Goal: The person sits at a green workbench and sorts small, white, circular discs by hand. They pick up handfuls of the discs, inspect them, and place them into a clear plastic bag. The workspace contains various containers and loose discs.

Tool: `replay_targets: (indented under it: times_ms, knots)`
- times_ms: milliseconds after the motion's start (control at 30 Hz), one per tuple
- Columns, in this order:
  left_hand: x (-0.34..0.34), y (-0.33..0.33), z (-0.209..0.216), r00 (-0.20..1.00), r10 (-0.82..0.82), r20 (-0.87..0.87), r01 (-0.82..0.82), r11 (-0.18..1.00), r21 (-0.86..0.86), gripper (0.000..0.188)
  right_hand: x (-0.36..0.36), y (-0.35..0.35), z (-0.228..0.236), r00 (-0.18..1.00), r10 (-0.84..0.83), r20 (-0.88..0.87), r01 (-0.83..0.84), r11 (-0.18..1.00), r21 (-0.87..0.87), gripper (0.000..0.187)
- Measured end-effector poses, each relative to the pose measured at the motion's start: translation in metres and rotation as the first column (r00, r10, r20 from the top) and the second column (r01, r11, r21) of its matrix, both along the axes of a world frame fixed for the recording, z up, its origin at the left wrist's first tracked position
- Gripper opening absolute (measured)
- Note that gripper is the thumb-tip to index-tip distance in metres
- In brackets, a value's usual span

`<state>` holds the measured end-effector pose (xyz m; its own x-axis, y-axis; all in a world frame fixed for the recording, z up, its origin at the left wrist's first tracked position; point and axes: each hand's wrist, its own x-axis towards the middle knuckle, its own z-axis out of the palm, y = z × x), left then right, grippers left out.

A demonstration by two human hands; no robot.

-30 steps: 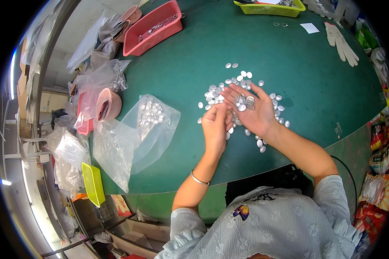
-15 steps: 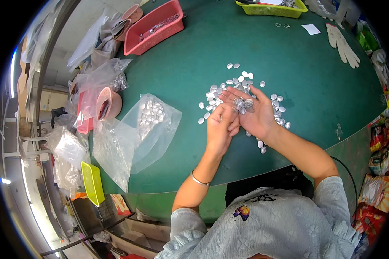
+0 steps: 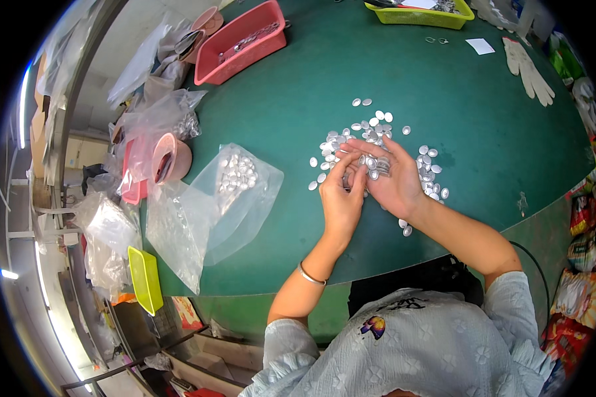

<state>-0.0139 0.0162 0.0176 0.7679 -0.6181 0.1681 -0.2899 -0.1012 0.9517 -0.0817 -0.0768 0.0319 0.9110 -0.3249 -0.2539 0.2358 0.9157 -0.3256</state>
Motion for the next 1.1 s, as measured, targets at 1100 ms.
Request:
replay_targets:
  times_ms: [1100]
  knots:
    - [0.020, 0.009, 0.002, 0.412, -0.398, -0.820, -0.023, 0.895, -0.445, 0.016, 0.000, -0.010, 0.004, 0.993, -0.092, 0.067, 0.073, 0.965, 0.253, 0.057]
